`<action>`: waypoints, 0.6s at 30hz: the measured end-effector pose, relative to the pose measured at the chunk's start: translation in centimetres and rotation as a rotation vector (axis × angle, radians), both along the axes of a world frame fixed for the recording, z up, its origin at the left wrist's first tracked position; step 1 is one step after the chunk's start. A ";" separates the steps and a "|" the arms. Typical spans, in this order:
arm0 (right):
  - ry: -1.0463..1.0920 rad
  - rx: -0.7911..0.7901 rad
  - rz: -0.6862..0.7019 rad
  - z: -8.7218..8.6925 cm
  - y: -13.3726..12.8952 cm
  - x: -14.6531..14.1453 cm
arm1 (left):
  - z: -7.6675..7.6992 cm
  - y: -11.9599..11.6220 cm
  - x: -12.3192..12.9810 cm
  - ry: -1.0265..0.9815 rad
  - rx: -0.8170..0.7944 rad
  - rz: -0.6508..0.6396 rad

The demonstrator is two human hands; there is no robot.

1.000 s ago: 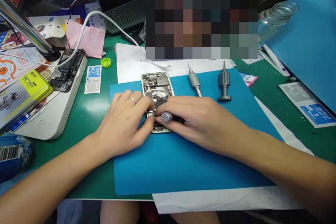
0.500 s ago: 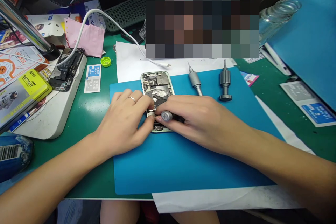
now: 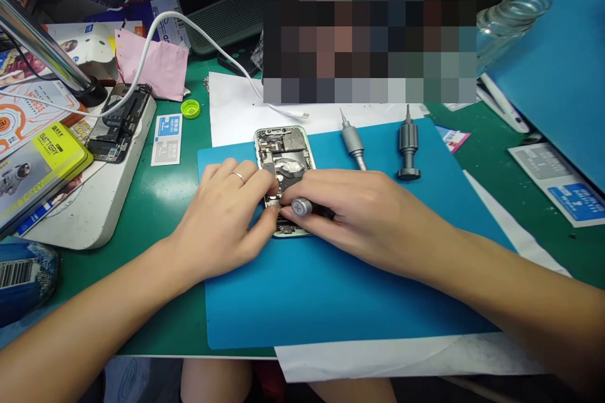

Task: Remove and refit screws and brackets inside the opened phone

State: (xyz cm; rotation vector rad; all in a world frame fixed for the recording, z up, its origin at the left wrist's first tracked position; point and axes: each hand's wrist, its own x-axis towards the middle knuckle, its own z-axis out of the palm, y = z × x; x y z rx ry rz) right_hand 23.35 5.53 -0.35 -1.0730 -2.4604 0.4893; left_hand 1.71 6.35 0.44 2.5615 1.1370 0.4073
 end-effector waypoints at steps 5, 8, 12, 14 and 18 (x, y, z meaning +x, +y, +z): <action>0.012 -0.001 0.004 -0.1 0.1 0.1 | 0.0 -0.2 0.0 -0.007 -0.001 0.000; 0.019 0.004 -0.001 -0.1 0.1 0.1 | 0.0 -0.2 0.0 -0.008 -0.005 -0.001; 0.021 0.014 -0.008 -0.1 0.0 0.1 | 0.0 -0.1 0.0 -0.009 -0.006 -0.003; 0.022 0.018 -0.011 -0.1 -0.1 0.0 | 0.0 -0.1 0.0 -0.011 -0.010 -0.005; 0.027 0.022 -0.014 -0.2 0.0 -0.2 | 0.0 0.0 0.0 -0.009 -0.016 -0.006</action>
